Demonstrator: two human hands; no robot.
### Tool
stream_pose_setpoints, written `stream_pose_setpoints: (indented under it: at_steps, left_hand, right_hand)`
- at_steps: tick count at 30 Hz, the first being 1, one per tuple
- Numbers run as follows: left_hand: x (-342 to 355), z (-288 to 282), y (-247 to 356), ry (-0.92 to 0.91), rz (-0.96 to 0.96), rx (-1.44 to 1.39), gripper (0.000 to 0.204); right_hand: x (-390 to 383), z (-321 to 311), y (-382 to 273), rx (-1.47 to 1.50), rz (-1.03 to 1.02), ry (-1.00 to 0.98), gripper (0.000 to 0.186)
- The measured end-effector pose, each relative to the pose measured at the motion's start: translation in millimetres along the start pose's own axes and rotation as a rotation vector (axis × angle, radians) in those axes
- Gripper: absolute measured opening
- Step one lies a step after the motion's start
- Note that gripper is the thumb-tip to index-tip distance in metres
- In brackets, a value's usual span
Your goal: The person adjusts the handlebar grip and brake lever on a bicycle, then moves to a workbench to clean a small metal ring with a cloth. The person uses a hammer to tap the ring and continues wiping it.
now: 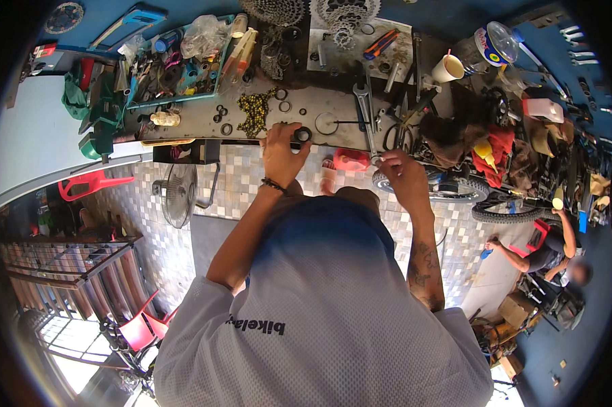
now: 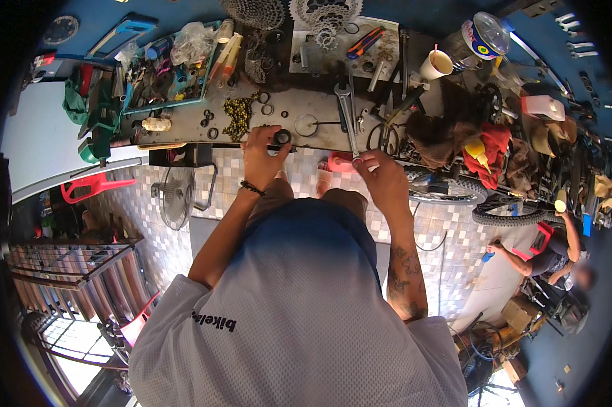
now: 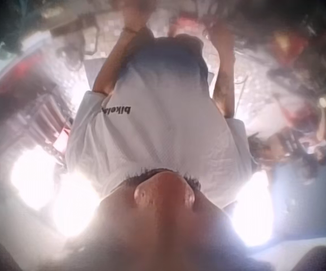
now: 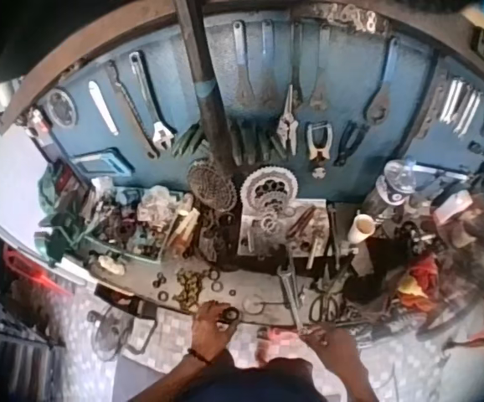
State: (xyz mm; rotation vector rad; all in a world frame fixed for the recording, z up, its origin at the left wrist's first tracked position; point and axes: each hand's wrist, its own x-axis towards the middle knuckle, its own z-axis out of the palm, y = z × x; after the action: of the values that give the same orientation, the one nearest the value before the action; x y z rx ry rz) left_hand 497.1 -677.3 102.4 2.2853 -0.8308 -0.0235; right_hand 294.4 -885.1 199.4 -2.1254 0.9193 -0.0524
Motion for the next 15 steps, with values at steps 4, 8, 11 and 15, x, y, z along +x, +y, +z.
stream_pose_setpoints:
  at_steps: [4, 8, 11, 15]
  left_hand:
    - [-0.6, 3.9, 9.8, -0.057, -0.015, 0.006, 0.052]
    - [-6.9, -3.8, 7.4, 0.012, 0.001, -0.022, 0.053]
    - [-23.5, -16.4, -4.5, 0.059, -0.026, -0.016, 0.050]
    - [-53.0, -42.1, -24.5, 0.067, -0.167, -0.009, 0.041]
  right_hand:
    - [22.0, -0.2, 1.4, -0.011, -0.017, 0.084, 0.022]
    - [48.7, 7.3, -4.3, -0.086, -0.108, 0.144, 0.018]
    - [72.9, 10.4, -8.5, -0.102, -0.168, 0.131, 0.016]
    - [97.8, 12.2, -7.4, -0.061, -0.196, -0.034, 0.019]
